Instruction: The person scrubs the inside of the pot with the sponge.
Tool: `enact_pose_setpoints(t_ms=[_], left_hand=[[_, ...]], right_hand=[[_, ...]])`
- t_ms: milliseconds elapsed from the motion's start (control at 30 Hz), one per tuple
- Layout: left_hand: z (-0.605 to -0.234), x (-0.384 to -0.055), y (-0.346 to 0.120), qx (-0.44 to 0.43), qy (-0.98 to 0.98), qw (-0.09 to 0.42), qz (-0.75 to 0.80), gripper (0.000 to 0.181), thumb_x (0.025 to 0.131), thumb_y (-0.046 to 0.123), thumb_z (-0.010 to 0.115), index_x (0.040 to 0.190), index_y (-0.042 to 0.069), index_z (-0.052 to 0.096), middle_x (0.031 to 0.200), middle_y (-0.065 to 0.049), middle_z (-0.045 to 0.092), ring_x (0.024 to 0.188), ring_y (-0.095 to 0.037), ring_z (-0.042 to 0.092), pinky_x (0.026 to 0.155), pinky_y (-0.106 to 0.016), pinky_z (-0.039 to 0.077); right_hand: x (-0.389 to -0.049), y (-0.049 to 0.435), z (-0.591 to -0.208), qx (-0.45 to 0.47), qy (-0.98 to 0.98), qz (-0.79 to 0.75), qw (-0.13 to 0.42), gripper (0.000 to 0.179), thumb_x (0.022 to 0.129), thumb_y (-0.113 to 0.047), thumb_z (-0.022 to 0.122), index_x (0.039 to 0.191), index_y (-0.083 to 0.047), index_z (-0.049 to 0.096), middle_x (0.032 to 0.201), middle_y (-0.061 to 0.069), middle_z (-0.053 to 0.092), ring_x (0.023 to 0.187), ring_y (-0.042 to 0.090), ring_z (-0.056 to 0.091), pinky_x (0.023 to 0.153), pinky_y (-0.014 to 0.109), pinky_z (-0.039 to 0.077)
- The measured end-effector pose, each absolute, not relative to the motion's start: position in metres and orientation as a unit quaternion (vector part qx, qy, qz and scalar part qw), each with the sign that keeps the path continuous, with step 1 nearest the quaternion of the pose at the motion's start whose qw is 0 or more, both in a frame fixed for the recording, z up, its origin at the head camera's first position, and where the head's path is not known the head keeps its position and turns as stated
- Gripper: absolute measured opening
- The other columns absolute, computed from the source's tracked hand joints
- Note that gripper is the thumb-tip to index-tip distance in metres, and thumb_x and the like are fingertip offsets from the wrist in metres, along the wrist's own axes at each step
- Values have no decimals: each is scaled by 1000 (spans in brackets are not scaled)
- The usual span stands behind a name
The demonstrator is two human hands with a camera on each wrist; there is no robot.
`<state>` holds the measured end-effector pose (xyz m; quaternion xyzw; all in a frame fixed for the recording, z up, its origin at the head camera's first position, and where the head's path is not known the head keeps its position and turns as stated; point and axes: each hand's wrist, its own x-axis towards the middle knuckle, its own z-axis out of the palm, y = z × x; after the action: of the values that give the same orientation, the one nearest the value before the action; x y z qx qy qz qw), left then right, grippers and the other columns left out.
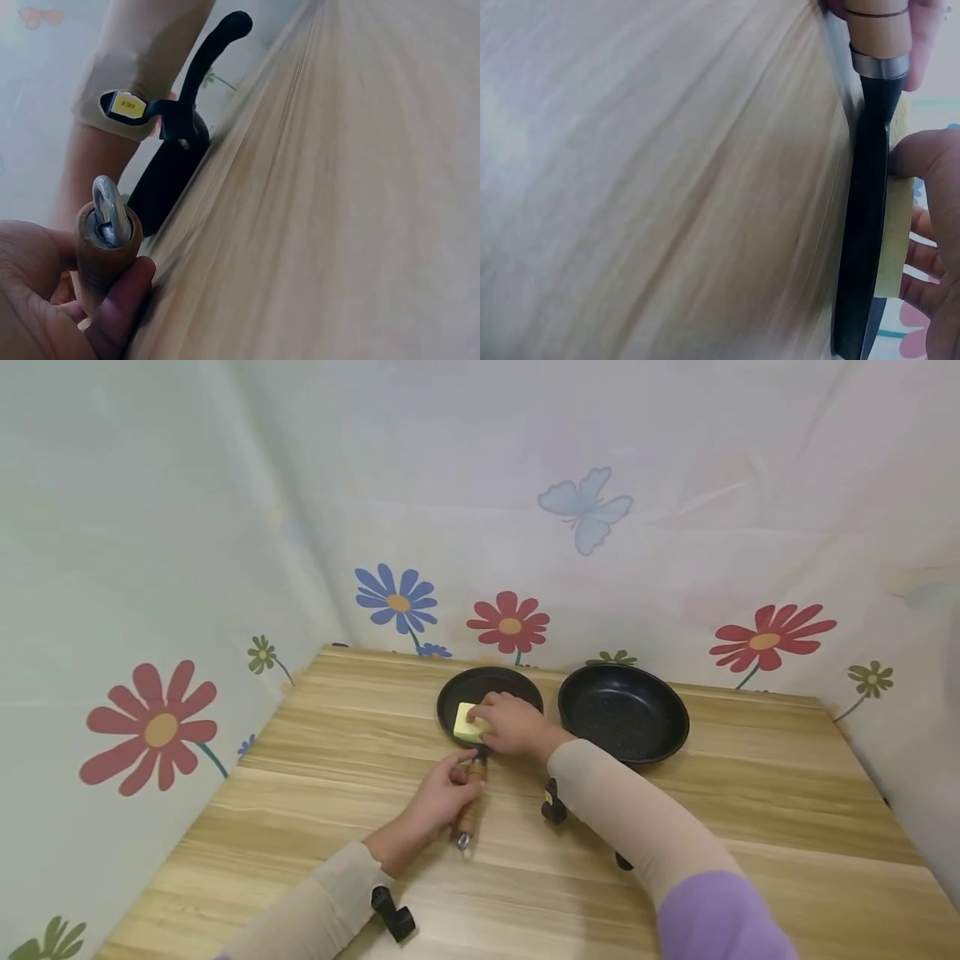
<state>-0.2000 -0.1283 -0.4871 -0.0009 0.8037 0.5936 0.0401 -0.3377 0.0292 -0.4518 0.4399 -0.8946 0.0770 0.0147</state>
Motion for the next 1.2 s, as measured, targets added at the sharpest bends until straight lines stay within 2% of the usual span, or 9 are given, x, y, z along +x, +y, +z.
enact_pose_setpoints(t_ms=[167, 333, 467, 567, 700, 833, 900, 1067, 1200], left_hand=[[-487, -200, -128, -2, 800, 57, 597, 61, 90, 17, 76, 146, 11, 51, 98, -13, 62, 75, -20, 62, 53, -28, 54], [-483, -200, -127, 19, 828, 74, 555, 68, 92, 24, 76, 149, 8, 44, 101, -15, 64, 77, -21, 63, 59, -31, 55], [-476, -199, -123, 40, 881, 74, 465, 76, 92, 36, 75, 151, 5, 38, 109, -18, 63, 82, -22, 62, 70, -36, 55], [-465, -198, -118, 35, 925, 62, 373, 79, 92, 47, 71, 152, 7, 38, 116, -23, 58, 86, -26, 60, 75, -41, 54], [-445, -196, -107, 12, 953, 18, 303, 72, 93, 52, 66, 149, 12, 44, 122, -25, 54, 85, -29, 59, 69, -42, 53], [-429, -198, -98, 12, 944, -34, 327, 61, 95, 49, 64, 145, 17, 50, 123, -19, 54, 81, -25, 59, 64, -39, 50], [-424, -200, -93, 27, 929, -36, 368, 59, 96, 49, 63, 145, 18, 50, 121, -18, 54, 84, -25, 58, 67, -40, 51], [-419, -203, -74, 59, 876, 25, 479, 57, 97, 47, 64, 145, 20, 50, 115, -12, 61, 94, -24, 60, 79, -42, 53], [-420, -204, -53, 52, 821, 102, 559, 54, 98, 39, 67, 144, 18, 50, 108, -13, 66, 87, -31, 66, 73, -41, 59]], right_hand=[[-341, 35, -442, 425, -901, 85, 15, 38, 97, -25, 67, 134, -19, 61, 132, 10, 59, 120, 29, 56, 101, 47, 50], [-347, 53, -418, 412, -906, 89, 27, 42, 96, -25, 69, 136, -18, 60, 133, 12, 58, 121, 30, 57, 104, 48, 49], [-348, 76, -394, 383, -920, 82, 25, 43, 94, -26, 69, 136, -18, 61, 137, 12, 57, 125, 33, 55, 102, 50, 49], [-348, 94, -376, 365, -927, 79, 17, 45, 94, -27, 69, 137, -17, 61, 140, 13, 56, 127, 34, 54, 101, 52, 50], [-346, 118, -355, 360, -929, 78, 18, 44, 94, -25, 69, 136, -14, 61, 138, 15, 56, 126, 34, 55, 102, 53, 49], [-347, 138, -343, 375, -923, 85, 34, 42, 92, -20, 69, 132, -10, 62, 133, 18, 58, 123, 37, 55, 104, 55, 47], [-348, 146, -340, 380, -920, 91, 41, 41, 92, -19, 70, 131, -9, 63, 130, 19, 60, 122, 38, 56, 104, 55, 46], [-352, 167, -338, 381, -918, 100, 43, 41, 91, -20, 70, 131, -10, 63, 127, 18, 60, 118, 37, 57, 102, 55, 47], [-350, 183, -336, 370, -922, 110, 40, 41, 90, -20, 71, 130, -11, 64, 126, 16, 61, 115, 36, 58, 100, 54, 48]])
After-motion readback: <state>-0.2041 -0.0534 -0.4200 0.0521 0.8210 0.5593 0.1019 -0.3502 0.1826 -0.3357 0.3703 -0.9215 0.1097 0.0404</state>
